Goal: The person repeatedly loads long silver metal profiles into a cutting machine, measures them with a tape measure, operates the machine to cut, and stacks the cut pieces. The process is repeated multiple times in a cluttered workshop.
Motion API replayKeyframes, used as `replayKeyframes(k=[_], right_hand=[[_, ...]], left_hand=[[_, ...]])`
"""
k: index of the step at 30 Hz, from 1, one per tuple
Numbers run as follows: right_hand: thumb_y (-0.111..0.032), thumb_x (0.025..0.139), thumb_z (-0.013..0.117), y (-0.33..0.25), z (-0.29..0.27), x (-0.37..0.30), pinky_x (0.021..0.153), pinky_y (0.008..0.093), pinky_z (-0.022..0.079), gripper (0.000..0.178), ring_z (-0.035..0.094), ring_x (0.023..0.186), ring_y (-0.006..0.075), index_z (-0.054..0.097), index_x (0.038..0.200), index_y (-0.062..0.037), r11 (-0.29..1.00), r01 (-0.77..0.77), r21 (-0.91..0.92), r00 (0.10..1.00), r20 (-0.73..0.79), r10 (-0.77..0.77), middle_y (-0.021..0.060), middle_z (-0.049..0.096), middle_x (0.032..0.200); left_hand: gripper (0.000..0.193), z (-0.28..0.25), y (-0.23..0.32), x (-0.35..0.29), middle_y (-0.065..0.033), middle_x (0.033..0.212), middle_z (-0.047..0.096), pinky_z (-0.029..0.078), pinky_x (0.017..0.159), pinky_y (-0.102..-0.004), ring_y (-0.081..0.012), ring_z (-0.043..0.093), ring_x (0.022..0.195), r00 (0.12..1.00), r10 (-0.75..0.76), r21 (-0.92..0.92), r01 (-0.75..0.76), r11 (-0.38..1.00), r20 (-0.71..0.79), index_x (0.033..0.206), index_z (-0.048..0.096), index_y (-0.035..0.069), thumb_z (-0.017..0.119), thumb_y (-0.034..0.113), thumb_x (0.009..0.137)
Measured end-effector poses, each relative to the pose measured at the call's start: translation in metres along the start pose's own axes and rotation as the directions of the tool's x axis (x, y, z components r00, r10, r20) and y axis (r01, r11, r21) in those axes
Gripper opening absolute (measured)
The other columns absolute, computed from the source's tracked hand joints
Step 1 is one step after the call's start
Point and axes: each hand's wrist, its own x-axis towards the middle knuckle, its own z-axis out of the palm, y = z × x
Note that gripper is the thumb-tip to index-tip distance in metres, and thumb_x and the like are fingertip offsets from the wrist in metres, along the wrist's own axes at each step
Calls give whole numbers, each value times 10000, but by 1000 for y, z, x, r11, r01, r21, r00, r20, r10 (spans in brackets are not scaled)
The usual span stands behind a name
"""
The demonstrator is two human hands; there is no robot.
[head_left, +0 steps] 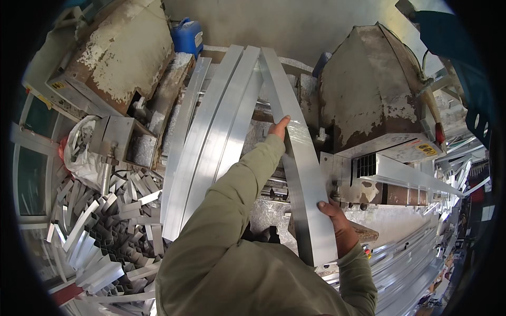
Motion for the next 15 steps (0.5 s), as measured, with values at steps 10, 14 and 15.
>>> replayKeyframes(k=[10,14,15], right_hand=[[-425,1027,731,7,52,-21,970,357,588,699,707,1173,212,549,1561,-10,997,-53,50,995,91,48,115,708,1357],[-466,1053,717,51,56,-2,956,399,610,646,724,1156,245,606,1486,0,998,-46,-37,992,119,50,137,734,1290],[-478,1056,716,73,56,14,955,415,616,641,728,1151,257,619,1466,6,999,-42,-30,994,103,44,145,743,1266]], left_hand=[[972,-104,-51,-258,-159,1706,464,409,1201,-611,-369,477,1531,952,-305,120,304,945,-11,1728,340,92,761,589,1005],[855,-189,-80,-389,-140,1667,515,457,1167,-581,-345,511,1513,956,-209,241,256,936,-204,1695,405,113,756,517,1028],[807,-213,-87,-418,-131,1626,552,497,1125,-544,-336,538,1483,935,-190,219,261,940,-298,1677,434,114,749,492,1038]])
